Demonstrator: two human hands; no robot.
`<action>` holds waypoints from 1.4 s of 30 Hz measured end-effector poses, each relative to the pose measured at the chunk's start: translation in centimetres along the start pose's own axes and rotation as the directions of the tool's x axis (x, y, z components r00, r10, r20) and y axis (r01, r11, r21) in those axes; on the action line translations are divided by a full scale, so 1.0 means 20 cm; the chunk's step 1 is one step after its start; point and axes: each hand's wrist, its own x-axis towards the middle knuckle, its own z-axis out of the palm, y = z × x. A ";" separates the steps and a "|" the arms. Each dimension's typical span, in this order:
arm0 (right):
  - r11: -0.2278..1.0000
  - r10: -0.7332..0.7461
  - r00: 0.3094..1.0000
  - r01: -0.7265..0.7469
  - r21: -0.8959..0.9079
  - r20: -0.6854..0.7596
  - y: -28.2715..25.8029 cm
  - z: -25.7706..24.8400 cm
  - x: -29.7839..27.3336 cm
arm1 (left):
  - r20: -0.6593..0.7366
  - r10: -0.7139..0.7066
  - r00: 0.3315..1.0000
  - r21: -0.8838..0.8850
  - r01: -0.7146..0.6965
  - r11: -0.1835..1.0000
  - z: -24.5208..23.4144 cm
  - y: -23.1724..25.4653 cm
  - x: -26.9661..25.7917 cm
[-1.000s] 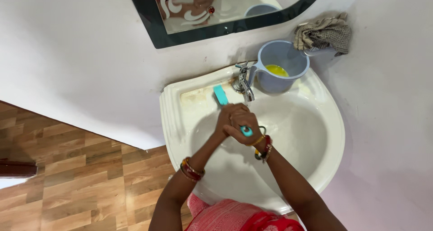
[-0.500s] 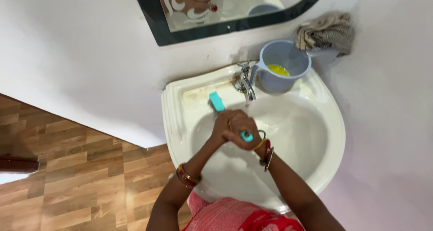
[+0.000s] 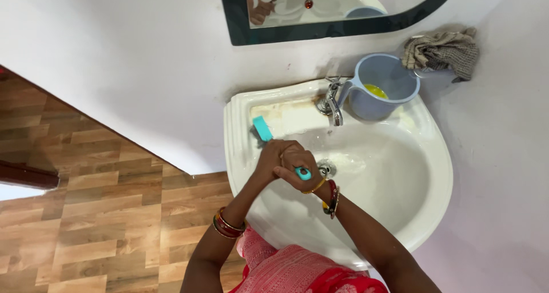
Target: The person scrubs a white bathroom sink using a blue scrub brush and a yellow cleaning liquid. They repeatedly apply the liquid from a blue pitcher and scrub the basin and rim, then rinse the brush under running water from the tap.
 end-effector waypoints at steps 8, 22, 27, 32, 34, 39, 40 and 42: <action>0.968 0.247 0.952 -0.251 0.001 -0.179 0.19 0.16 -0.04 | 0.108 -0.012 0.994 -0.034 0.015 0.999 -0.11 -0.15 0.15; 0.979 0.192 0.979 -0.187 0.077 -0.069 0.20 0.14 0.05 | 0.041 0.013 0.999 -0.184 -0.005 0.983 -0.18 -0.11 0.20; 1.000 0.002 1.000 -0.002 0.003 -0.011 0.00 0.10 -0.01 | -0.149 -0.004 0.989 0.014 0.006 1.000 -0.03 0.06 -0.10; 0.993 0.102 0.995 -0.102 0.054 -0.003 0.28 0.10 0.16 | -0.115 0.030 0.993 -0.252 -0.059 0.966 -0.14 -0.15 0.22; 0.982 0.188 0.981 -0.187 0.014 -0.043 0.29 0.07 0.20 | -0.097 -0.033 0.995 -0.243 0.008 0.970 -0.15 -0.12 0.25; 0.998 0.065 0.996 -0.063 -0.026 0.055 0.03 -0.05 0.11 | -0.132 -0.095 0.987 -0.211 0.066 0.975 -0.02 0.06 0.05; 0.999 0.040 0.996 -0.042 0.018 0.081 0.02 -0.06 0.11 | -0.168 -0.068 0.983 -0.179 0.037 0.983 0.01 0.09 0.01; 0.994 -0.002 0.992 -0.012 0.112 0.126 0.02 -0.06 0.08 | -0.197 -0.056 0.979 -0.177 0.021 0.984 0.01 0.07 0.03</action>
